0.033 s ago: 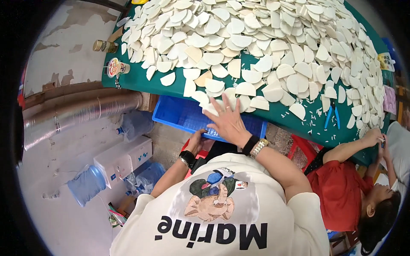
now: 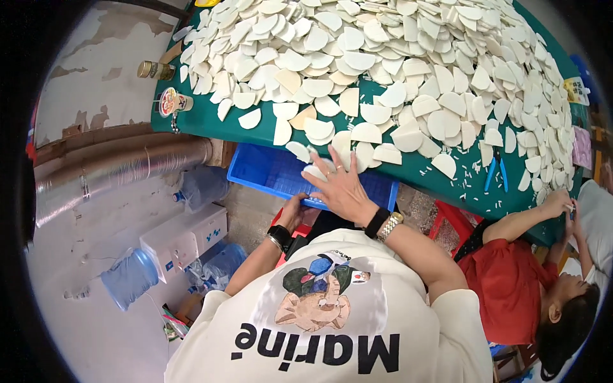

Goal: Sort white crescent-shaped plastic parts and place them into a blue crate.

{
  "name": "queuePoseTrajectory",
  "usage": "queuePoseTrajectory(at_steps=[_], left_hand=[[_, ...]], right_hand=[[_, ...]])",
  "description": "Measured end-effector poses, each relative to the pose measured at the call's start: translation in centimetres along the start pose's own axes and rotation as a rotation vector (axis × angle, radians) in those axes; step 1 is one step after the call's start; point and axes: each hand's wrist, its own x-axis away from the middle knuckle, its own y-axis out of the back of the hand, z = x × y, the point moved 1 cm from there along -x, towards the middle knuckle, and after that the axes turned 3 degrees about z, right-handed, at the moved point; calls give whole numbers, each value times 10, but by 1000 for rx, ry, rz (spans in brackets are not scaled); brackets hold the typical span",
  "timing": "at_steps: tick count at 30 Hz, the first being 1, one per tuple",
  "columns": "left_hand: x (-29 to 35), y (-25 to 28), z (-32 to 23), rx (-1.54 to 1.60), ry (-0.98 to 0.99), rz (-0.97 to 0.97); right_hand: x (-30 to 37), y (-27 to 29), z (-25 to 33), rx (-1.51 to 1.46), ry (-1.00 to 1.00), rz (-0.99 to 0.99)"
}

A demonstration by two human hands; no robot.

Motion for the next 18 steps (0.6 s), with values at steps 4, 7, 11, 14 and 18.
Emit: queuePoseTrajectory(at_steps=[4,7,11,14,18], left_hand=[[-3,1,-5,-17,31,-1],[-10,0,-10,-114,73,-15],[-18,1,-9,-75,86,50],[-12,-5,-11,-20,75,57],[0,-7,-19,-90,62,52]], right_hand=[[1,39,-33,190,-141,-137],[-14,65,-107,228,-353,-415],[-32,85,-159,241,-382,-402],[-30,80,-145,234,-348,-430],[1,59,-94,-35,-192,-324]])
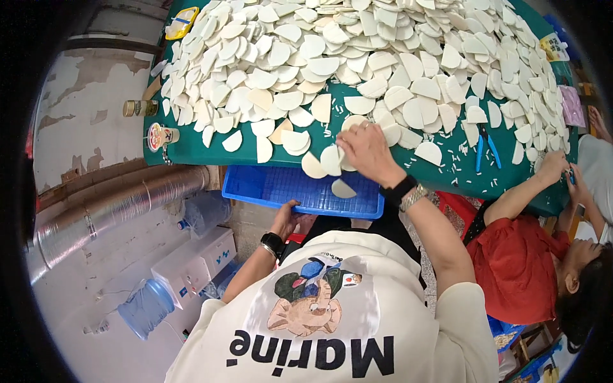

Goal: Sort white crescent-shaped plastic parts and place them into a blue crate.

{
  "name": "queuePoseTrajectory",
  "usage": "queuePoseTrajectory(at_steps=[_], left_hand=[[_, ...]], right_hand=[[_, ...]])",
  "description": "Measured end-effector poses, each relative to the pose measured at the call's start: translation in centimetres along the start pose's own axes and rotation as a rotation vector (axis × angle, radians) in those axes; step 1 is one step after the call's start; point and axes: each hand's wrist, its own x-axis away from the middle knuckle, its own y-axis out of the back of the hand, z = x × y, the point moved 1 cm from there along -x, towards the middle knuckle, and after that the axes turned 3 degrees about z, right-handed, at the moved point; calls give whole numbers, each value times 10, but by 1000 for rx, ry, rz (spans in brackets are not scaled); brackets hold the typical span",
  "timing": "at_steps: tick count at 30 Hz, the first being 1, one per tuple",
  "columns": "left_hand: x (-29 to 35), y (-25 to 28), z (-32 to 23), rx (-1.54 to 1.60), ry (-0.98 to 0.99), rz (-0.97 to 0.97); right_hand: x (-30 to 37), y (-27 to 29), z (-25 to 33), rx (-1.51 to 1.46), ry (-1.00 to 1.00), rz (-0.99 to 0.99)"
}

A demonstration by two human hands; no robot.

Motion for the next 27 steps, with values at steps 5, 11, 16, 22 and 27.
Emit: queuePoseTrajectory(at_steps=[5,11,16,22,27], left_hand=[[0,-6,-5,13,27,-4],[1,-16,-5,-21,52,-57],[-21,-3,8,56,18,-65],[-20,-7,16,175,-6,-97],[-13,-5,41,205,3,-198]], right_hand=[[45,9,20,-104,-30,-62],[49,29,-12,239,-225,-99],[51,37,-19,207,-232,-111],[37,49,-37,231,-108,45],[20,60,-50,261,123,146]])
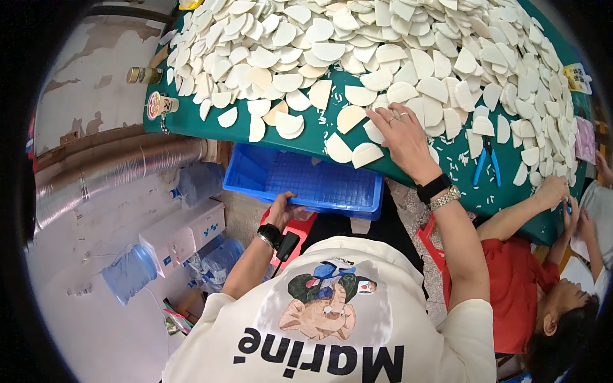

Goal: Sort white crescent-shaped plastic parts and place them into a blue crate.

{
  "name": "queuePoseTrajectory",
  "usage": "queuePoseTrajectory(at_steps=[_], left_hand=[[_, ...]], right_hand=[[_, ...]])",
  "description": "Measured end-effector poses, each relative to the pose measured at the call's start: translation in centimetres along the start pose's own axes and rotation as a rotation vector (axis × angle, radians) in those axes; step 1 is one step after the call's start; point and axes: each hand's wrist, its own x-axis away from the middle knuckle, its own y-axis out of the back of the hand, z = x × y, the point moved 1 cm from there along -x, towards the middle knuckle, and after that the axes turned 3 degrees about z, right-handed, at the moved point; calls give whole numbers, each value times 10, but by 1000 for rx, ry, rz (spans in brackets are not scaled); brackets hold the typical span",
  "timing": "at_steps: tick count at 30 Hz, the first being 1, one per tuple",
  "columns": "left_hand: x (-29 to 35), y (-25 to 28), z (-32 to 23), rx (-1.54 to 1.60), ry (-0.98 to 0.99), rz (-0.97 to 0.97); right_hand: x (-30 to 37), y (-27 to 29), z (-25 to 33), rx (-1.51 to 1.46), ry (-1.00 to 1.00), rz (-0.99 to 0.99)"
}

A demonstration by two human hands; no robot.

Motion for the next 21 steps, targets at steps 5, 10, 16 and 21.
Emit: queuePoseTrajectory(at_steps=[5,10,16,21], left_hand=[[-25,2,7,-15,-35,19],[-86,-10,28,-40,43,68],[-112,7,77,46,-101,-154],[-145,14,118,175,-133,-122]], right_hand=[[-7,0,-17,40,34,55],[-9,15,-15,56,28,85],[27,36,27,-288,-541,-247],[105,30,44,-410,-722,-159]])
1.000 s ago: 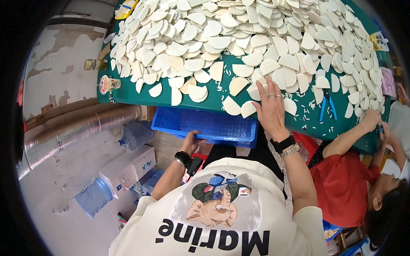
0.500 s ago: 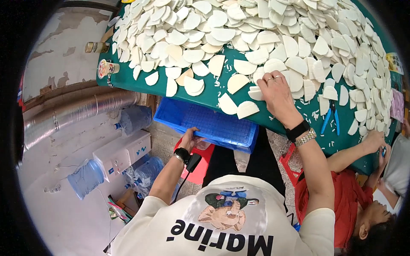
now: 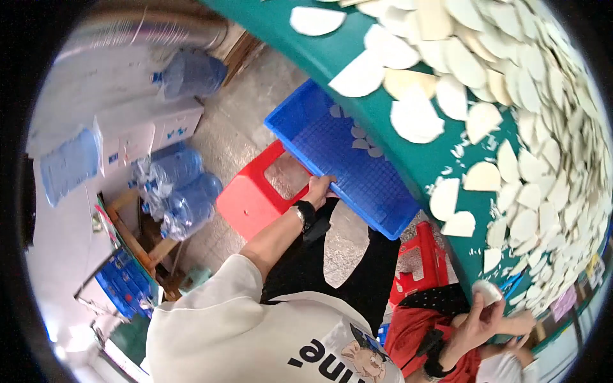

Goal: Sort white crescent-shaped plastic parts and place them into a blue crate.

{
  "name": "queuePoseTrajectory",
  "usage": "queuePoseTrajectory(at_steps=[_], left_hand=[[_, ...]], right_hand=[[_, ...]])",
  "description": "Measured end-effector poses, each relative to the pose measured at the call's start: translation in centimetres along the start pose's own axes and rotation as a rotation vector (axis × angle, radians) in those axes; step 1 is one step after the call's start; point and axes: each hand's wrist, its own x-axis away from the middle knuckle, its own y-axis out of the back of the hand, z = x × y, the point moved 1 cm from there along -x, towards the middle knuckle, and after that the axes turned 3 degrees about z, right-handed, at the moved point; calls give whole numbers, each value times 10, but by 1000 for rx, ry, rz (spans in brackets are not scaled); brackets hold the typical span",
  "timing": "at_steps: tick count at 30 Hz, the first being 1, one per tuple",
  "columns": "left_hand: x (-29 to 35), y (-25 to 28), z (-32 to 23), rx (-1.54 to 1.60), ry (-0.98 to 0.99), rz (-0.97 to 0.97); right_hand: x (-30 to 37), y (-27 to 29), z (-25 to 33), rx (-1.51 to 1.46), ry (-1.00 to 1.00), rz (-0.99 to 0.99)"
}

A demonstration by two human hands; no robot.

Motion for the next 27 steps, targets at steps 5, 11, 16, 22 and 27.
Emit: queuePoseTrajectory(at_steps=[5,11,16,22,27], left_hand=[[-23,21,49,-19,121,-103],[-21,27,69,-200,73,-128],[-4,24,56,-474,-59,-125],[-86,59,143,-336,-78,-93],[-137,76,187,-145,86,38]], right_hand=[[10,-16,2,-4,-11,93],[12,-1,-37,198,32,138],[15,4,-45,113,38,56],[25,27,-77,182,-5,-66],[44,-2,-94,379,-14,-135]])
